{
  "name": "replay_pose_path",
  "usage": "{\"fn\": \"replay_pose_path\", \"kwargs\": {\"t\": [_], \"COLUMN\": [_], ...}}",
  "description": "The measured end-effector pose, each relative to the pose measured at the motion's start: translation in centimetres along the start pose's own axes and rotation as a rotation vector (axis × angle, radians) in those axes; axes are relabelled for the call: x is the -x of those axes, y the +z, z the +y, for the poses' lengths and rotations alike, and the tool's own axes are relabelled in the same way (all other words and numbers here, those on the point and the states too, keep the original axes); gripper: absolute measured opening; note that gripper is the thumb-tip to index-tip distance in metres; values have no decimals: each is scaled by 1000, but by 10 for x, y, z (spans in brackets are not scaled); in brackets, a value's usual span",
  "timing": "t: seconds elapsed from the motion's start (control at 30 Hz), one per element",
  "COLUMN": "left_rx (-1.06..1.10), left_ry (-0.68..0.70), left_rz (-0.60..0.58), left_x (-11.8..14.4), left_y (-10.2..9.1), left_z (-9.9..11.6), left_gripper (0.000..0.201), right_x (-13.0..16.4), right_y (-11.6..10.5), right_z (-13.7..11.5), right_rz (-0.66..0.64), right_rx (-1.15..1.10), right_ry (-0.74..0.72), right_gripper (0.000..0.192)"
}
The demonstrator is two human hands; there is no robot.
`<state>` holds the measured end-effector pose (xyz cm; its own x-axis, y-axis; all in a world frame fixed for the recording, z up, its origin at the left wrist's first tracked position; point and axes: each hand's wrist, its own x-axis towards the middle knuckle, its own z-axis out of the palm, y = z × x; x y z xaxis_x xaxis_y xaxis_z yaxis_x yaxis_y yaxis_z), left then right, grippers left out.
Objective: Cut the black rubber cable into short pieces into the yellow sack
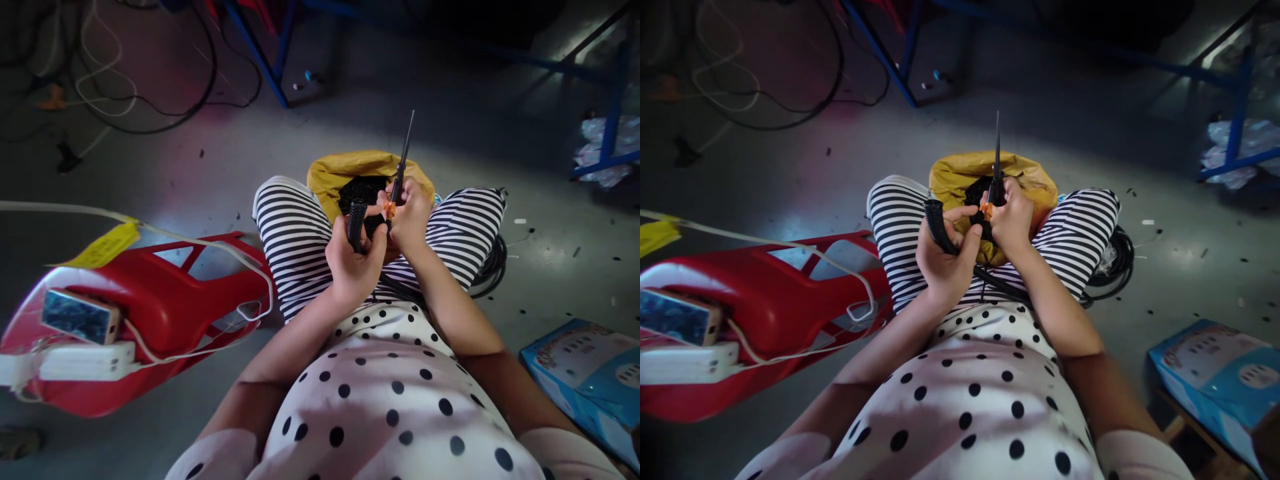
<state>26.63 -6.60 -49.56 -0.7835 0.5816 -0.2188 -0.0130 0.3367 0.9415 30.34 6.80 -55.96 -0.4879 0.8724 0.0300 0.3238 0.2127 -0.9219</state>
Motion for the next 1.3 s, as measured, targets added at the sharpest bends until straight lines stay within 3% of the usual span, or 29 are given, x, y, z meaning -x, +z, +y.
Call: {"fn": "replay_pose_path", "kwargs": {"t": [0.07,0.27,0.47,0.67,0.93,1.3], "left_rx": [-30,-96,-84,-17,215,657], "left_ry": [23,313,330,313,126,-257], "left_rz": [3,144,161,142,20,-220], "left_x": [0,2,1,-1,-8,-21], "left_y": [0,2,3,3,-4,-17], "left_z": [0,-2,-2,-2,2,14], "left_gripper": [25,21,31,33,26,52], "right_x": [2,4,0,0,4,6], "right_y": [2,5,2,1,2,4], "right_z": [-4,-7,-5,-4,-8,3], "right_rz": [21,75,85,77,42,-91], "right_rx": [-2,126,221,298,342,233], "right_ry": [-53,-168,-148,-202,-178,-140], "right_gripper": [24,19,14,25,16,18]}}
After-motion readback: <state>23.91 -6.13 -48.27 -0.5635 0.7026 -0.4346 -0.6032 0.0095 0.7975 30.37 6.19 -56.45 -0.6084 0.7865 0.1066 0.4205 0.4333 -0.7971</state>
